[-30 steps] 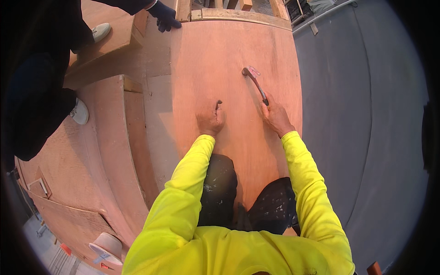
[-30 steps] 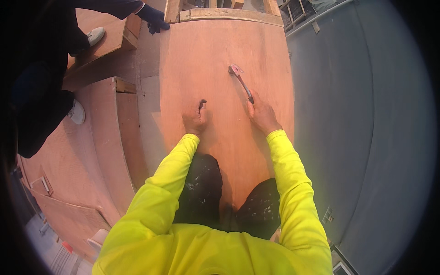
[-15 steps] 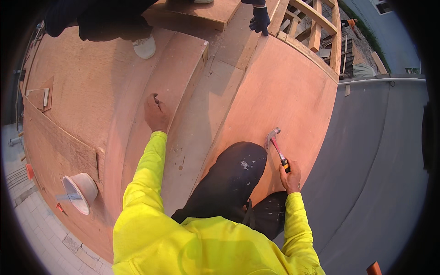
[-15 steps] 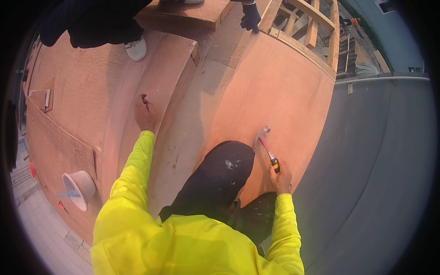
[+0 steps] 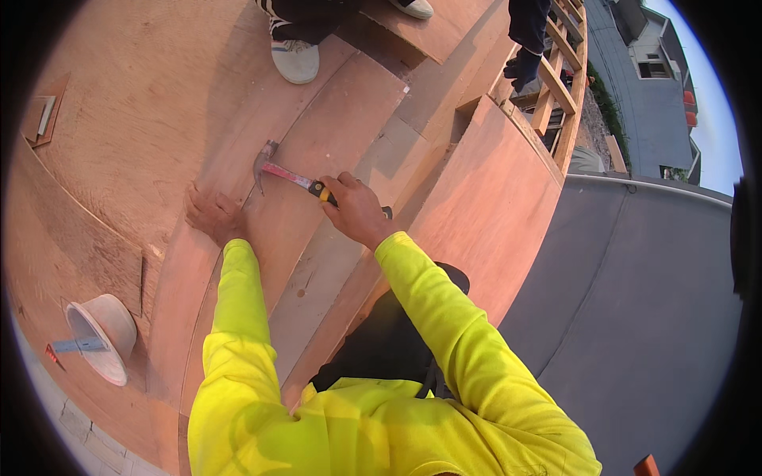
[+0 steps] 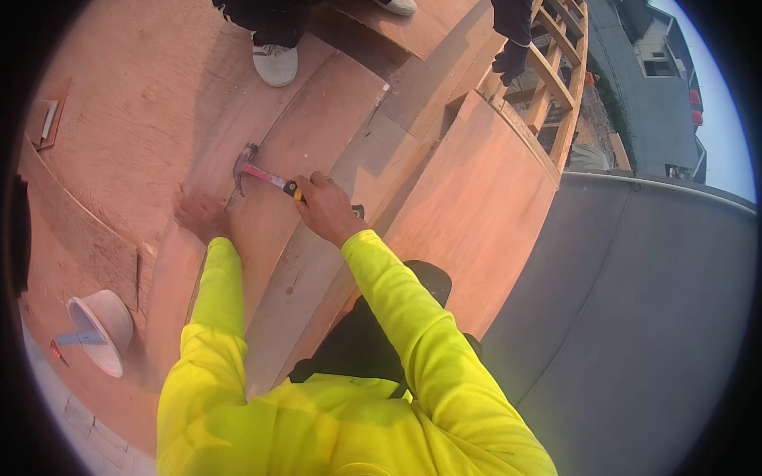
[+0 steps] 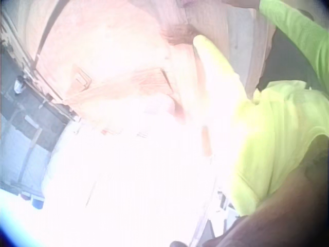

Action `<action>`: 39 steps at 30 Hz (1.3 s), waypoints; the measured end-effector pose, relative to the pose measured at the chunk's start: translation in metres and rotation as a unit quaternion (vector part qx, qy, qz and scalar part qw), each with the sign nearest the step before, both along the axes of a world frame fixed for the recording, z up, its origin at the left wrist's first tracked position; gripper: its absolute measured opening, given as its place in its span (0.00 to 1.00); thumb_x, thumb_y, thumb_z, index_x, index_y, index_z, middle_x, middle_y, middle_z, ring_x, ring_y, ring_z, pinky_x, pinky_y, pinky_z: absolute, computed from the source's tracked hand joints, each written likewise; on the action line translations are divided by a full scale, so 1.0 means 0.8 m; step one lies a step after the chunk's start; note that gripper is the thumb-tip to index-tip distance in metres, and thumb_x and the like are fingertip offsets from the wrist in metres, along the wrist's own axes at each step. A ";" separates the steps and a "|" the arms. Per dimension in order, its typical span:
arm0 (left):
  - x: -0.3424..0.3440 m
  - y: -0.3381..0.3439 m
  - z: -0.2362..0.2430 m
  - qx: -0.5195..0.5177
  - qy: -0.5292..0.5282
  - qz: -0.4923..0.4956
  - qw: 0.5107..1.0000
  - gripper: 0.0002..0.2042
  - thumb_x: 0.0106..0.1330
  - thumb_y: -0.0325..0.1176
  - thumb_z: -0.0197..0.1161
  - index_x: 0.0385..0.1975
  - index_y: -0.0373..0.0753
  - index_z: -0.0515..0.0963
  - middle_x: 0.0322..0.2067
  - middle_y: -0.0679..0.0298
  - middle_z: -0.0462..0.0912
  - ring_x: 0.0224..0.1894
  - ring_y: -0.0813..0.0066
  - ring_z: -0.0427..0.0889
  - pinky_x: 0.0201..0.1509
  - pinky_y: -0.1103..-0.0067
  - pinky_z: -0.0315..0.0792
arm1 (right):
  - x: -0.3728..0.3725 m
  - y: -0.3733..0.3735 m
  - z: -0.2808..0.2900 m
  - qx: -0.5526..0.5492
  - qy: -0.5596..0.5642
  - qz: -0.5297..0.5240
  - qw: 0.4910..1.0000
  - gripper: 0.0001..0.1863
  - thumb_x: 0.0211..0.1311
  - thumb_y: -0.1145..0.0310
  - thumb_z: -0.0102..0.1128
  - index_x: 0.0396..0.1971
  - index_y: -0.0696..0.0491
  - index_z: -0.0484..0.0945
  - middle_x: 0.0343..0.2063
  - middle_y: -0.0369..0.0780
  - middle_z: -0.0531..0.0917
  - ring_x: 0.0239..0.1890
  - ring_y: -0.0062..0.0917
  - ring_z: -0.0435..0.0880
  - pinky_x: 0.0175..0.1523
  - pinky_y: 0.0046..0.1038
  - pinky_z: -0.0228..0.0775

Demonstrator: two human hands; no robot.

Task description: The person hammers nails into wooden panels on a sloped roof, marks cut lines with a pencil, and uses a hand saw to cut a panel. A coworker assists by holding panels in place.

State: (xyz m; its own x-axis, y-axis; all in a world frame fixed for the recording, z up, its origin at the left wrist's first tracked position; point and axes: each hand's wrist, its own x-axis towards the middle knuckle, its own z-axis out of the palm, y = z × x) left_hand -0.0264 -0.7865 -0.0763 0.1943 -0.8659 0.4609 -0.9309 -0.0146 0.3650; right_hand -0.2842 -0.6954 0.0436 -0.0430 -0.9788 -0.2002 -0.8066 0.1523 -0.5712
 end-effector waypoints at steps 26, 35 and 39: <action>0.025 -0.009 0.000 0.062 0.026 -0.013 0.998 0.27 0.73 0.40 0.46 0.66 0.29 0.67 0.65 0.44 0.69 0.69 0.47 0.66 0.73 0.63 0.59 | -0.392 0.129 0.000 -0.210 -0.131 -0.290 0.924 0.13 0.77 0.63 0.47 0.46 0.58 0.74 0.30 0.34 0.72 0.28 0.20 0.71 0.35 0.25 0.68; 0.024 -0.011 0.005 0.099 0.037 0.052 0.993 0.28 0.70 0.38 0.42 0.66 0.30 0.68 0.67 0.48 0.68 0.70 0.53 0.67 0.75 0.65 0.56 | -0.541 -0.007 -0.146 -0.190 0.141 0.099 0.967 0.07 0.69 0.73 0.53 0.45 0.53 0.73 0.59 0.47 0.77 0.68 0.45 0.70 0.70 0.42 0.58; -0.001 -0.013 0.015 0.132 -0.002 0.109 0.985 0.30 0.68 0.40 0.40 0.65 0.29 0.69 0.66 0.48 0.70 0.70 0.54 0.67 0.75 0.65 0.57 | -0.552 -0.006 -0.156 -0.190 0.063 0.068 0.977 0.09 0.75 0.67 0.43 0.46 0.54 0.70 0.57 0.47 0.79 0.66 0.48 0.72 0.70 0.44 0.57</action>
